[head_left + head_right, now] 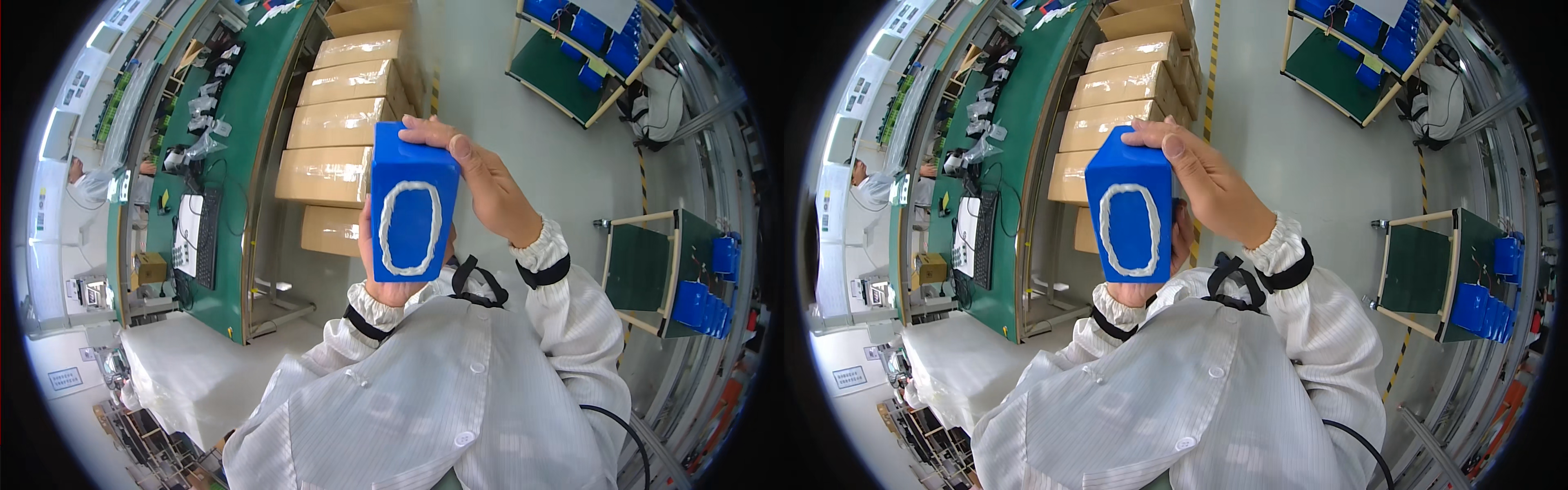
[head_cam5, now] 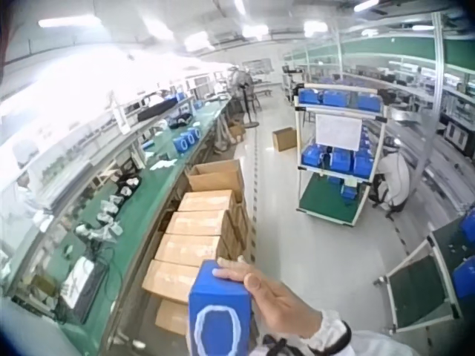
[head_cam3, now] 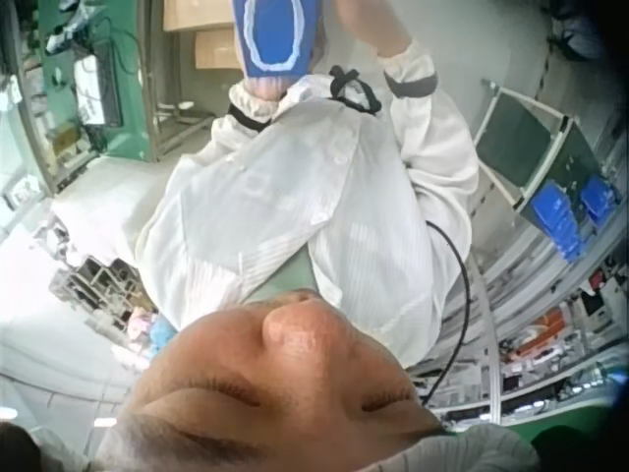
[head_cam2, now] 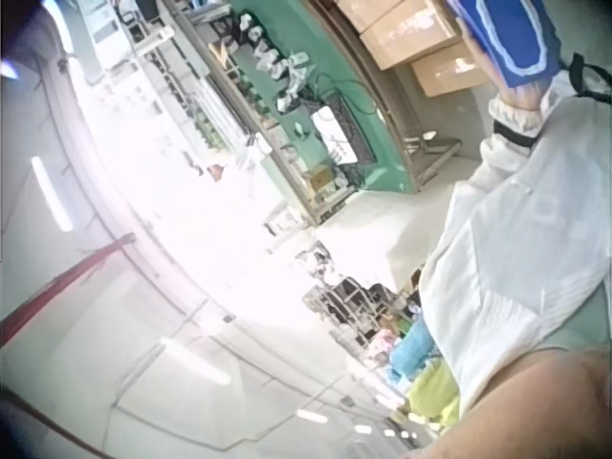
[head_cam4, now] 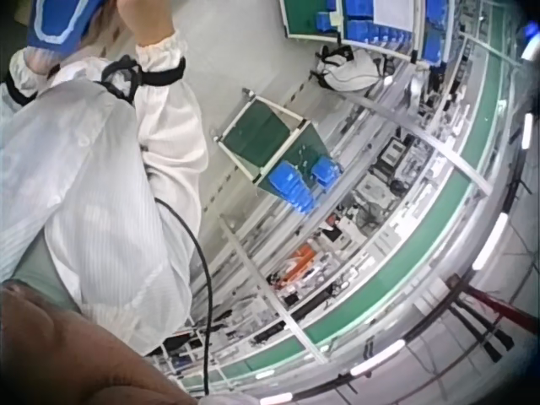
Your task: Cleaning the adhesive area on a battery pack with a wipe, applying a label, and transporting the pack through a factory environment.
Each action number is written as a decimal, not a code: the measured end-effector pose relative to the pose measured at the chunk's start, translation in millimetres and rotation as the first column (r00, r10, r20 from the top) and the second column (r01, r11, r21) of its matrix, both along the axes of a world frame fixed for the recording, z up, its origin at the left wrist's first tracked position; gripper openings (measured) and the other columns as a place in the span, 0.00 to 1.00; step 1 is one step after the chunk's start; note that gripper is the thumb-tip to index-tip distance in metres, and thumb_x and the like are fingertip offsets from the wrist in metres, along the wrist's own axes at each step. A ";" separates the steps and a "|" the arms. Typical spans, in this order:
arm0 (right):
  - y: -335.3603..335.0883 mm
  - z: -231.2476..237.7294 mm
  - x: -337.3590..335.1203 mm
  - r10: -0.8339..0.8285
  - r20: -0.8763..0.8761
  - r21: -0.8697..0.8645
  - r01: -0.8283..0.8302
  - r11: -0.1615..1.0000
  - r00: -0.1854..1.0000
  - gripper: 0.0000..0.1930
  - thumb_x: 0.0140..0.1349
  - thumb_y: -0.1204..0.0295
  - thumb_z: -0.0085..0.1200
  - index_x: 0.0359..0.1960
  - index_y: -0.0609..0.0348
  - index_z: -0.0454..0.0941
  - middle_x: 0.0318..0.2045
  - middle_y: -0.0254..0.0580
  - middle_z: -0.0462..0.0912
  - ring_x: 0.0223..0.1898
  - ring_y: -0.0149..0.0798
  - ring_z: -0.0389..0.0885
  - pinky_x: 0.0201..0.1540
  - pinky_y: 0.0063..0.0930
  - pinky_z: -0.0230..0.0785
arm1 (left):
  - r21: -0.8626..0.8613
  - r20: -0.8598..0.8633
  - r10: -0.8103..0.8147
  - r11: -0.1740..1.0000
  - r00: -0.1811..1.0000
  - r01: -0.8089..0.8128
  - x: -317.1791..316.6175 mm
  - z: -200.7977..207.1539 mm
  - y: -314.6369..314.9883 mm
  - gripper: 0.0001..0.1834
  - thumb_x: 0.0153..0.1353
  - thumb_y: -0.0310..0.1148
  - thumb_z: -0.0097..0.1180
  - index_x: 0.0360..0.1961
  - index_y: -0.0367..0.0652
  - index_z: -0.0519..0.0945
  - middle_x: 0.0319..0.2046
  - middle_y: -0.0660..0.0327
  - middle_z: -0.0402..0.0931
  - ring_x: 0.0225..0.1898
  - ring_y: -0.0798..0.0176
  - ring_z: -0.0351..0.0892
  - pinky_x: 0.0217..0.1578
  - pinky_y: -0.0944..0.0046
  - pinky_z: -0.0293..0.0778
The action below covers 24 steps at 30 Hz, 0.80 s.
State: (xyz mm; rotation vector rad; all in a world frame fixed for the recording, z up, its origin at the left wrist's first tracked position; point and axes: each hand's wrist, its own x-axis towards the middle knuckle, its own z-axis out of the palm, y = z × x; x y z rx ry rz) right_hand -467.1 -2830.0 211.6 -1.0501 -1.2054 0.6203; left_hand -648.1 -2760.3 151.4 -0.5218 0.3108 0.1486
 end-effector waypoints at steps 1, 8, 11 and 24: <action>6.3 4.0 4.0 -0.019 0.007 -0.001 0.019 1.000 1.000 0.27 0.80 0.52 0.37 0.61 0.60 0.77 0.61 0.48 0.78 0.68 0.44 0.70 0.74 0.40 0.53 | -0.026 0.052 0.002 1.000 0.999 -0.001 10.5 3.8 9.3 0.42 0.64 0.68 0.51 0.65 0.45 0.70 0.60 0.47 0.72 0.55 0.43 0.74 0.52 0.44 0.76; 48.3 7.3 30.0 -0.048 -0.068 -0.026 0.046 0.999 0.997 0.20 0.80 0.63 0.40 0.59 0.62 0.79 0.61 0.48 0.80 0.69 0.46 0.70 0.76 0.41 0.51 | 0.609 -0.098 0.167 0.790 0.981 -0.074 30.7 20.2 62.9 0.37 0.67 0.63 0.46 0.68 0.49 0.69 0.61 0.55 0.75 0.59 0.48 0.77 0.57 0.45 0.77; 55.9 5.3 46.7 -0.042 -0.022 0.016 0.042 0.999 0.999 0.19 0.77 0.73 0.39 0.64 0.63 0.73 0.65 0.49 0.75 0.72 0.48 0.65 0.76 0.43 0.52 | 0.533 -0.125 0.138 0.844 0.982 -0.051 52.3 33.4 71.0 0.33 0.68 0.58 0.53 0.63 0.43 0.72 0.58 0.52 0.75 0.59 0.49 0.76 0.54 0.52 0.79; 30.3 -1.9 136.2 0.110 -0.334 0.155 -0.061 0.986 0.936 0.33 0.63 0.84 0.49 0.72 0.66 0.58 0.76 0.57 0.53 0.77 0.51 0.55 0.76 0.47 0.52 | 0.266 0.055 0.196 0.942 0.979 -0.204 169.7 59.4 66.1 0.36 0.67 0.66 0.45 0.64 0.51 0.72 0.58 0.57 0.76 0.55 0.50 0.76 0.55 0.45 0.74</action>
